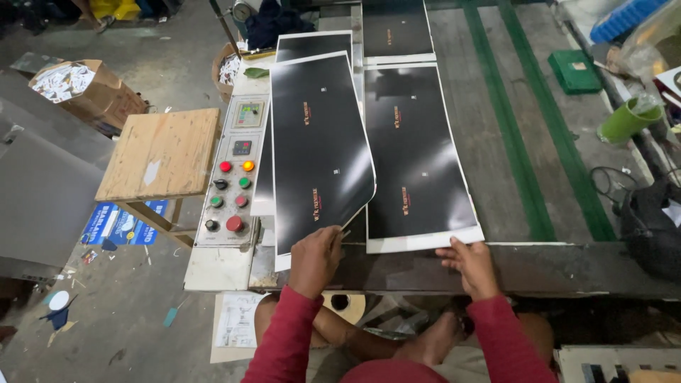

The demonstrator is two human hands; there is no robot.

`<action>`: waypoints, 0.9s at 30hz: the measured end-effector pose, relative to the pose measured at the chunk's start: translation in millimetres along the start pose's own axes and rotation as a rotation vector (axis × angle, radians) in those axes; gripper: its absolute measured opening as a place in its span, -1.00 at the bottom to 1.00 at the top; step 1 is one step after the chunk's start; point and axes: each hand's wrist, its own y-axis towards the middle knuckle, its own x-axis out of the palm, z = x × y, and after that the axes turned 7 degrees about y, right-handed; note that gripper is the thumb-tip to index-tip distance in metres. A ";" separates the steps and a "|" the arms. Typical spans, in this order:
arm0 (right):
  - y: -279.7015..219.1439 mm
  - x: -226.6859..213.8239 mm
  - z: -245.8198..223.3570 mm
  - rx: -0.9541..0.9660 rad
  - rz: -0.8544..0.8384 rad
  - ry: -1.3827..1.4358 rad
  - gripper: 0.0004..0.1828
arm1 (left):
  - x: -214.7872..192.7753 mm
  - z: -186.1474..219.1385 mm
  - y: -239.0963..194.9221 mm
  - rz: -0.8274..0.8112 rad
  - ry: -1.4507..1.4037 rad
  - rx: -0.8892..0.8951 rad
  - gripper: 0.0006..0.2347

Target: The person inspects and flips printed product covers on a workstation to prepare them for the next stage of production.

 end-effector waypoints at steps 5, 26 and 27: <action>6.1 17.6 -28.1 0.065 -0.013 0.047 -0.61 | -1.4 6.4 2.9 0.010 -0.037 0.028 -0.93; -88.0 13.4 8.8 0.116 -0.069 0.202 -0.73 | 77.1 16.4 -7.2 -0.190 -0.082 0.399 -0.77; -88.4 3.7 6.8 0.092 -0.031 0.194 -0.73 | 80.0 -0.6 1.7 -0.194 -0.006 0.333 -0.80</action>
